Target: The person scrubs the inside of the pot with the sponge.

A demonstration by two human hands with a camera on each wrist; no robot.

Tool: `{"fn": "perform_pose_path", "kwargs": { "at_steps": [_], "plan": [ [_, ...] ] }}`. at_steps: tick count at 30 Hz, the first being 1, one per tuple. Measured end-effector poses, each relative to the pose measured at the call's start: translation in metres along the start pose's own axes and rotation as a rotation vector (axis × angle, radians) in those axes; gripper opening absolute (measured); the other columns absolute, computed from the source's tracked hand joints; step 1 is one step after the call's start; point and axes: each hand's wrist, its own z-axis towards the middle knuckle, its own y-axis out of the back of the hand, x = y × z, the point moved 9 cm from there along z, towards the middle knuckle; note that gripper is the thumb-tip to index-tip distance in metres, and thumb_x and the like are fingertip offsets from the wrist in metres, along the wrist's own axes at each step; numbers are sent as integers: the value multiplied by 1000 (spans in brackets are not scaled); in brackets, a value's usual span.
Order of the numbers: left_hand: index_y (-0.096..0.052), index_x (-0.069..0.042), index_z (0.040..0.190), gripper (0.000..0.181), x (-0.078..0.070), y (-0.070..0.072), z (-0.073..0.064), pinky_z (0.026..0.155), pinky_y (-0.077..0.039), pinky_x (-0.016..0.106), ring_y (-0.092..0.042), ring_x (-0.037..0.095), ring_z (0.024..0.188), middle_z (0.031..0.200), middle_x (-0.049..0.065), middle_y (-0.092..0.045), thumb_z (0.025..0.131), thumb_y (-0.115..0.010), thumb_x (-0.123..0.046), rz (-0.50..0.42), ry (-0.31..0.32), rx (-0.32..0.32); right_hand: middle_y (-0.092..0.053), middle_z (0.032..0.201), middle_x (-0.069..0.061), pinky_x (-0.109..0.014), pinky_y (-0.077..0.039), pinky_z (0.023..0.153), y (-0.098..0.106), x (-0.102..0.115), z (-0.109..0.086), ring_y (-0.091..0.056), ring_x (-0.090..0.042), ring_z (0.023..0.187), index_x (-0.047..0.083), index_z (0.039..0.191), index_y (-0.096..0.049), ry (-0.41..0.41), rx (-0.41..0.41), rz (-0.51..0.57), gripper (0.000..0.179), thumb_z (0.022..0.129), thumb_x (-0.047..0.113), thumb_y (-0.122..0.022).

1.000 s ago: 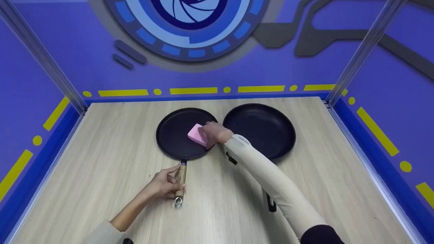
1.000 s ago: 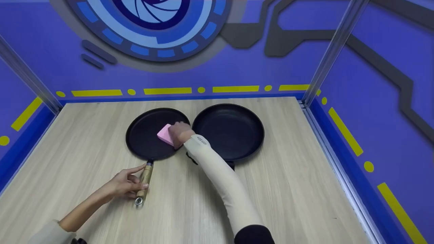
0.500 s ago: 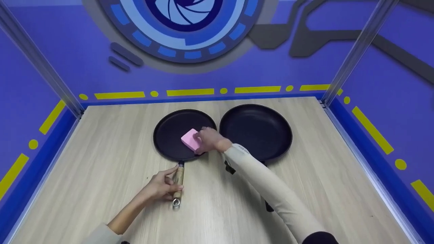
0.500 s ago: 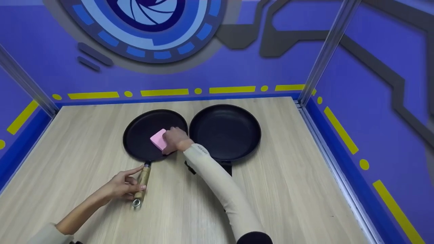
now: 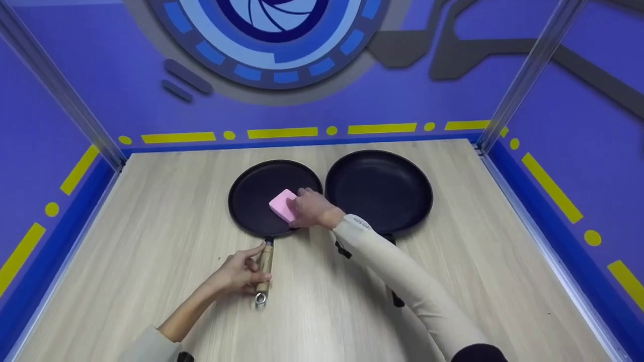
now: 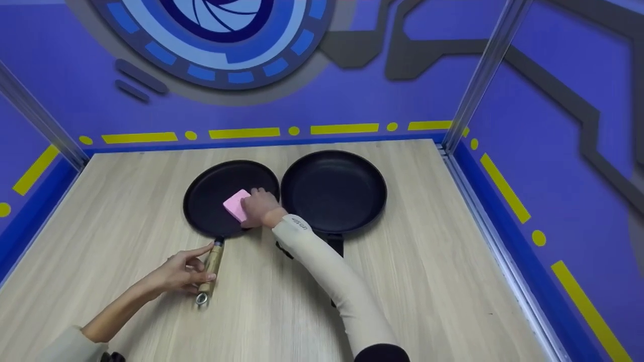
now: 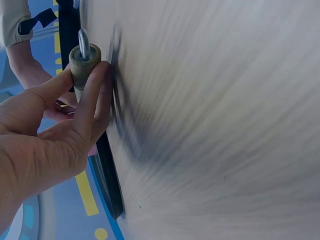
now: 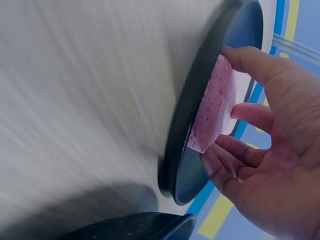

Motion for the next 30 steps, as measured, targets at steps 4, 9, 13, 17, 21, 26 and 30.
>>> {"fn": "perform_pose_path", "kwargs": {
  "at_steps": [4,9,13,17,21,26,30],
  "plan": [
    [-26,-3,160,87,-2,8,2,62,-66,31,-62,10,70,91,5,-48,89,-78,-4,-5,-4,-12,-64,114,-16,-45,-57,96,6,6,6,-60,-34,110,14,121,-66,35,-32,-7,41,91,42,-73],
    [-28,-2,159,86,-2,8,4,61,-65,31,-62,12,70,91,6,-49,89,-78,-3,7,-12,-26,-67,118,-14,-45,-57,94,9,23,11,-61,-33,110,21,129,-70,110,-86,7,41,89,33,-74],
    [-29,-1,158,87,-1,2,4,60,-65,32,-63,14,69,90,6,-52,87,-79,-3,9,-22,-23,-68,127,-10,-42,-56,97,4,43,12,-60,-31,113,27,136,-67,182,-96,33,45,91,29,-73],
    [-28,1,158,87,-1,-2,3,58,-64,30,-60,12,67,88,6,-53,88,-79,-4,4,-39,4,-67,131,-8,-42,-53,102,-1,54,19,-59,-29,118,29,138,-66,225,-95,89,45,93,30,-74],
    [-28,2,158,87,-2,0,2,56,-62,27,-58,11,65,87,5,-53,88,-79,-5,29,-42,5,-60,143,-9,-43,-48,112,-4,54,34,-53,-28,129,31,142,-61,205,-91,150,49,95,32,-73],
    [-28,1,158,89,-4,2,1,55,-62,28,-56,11,64,86,5,-53,87,-81,-6,44,-26,-8,-46,158,-10,-43,-41,121,-6,54,56,-46,-28,141,34,151,-48,189,-89,135,50,103,35,-62],
    [-28,1,158,89,-7,2,3,56,-63,30,-58,10,66,87,5,-53,86,-81,-6,18,-31,-9,-37,164,-11,-46,-37,125,-5,46,70,-41,-29,147,35,156,-41,164,-98,106,51,107,36,-54]
  ]
}}
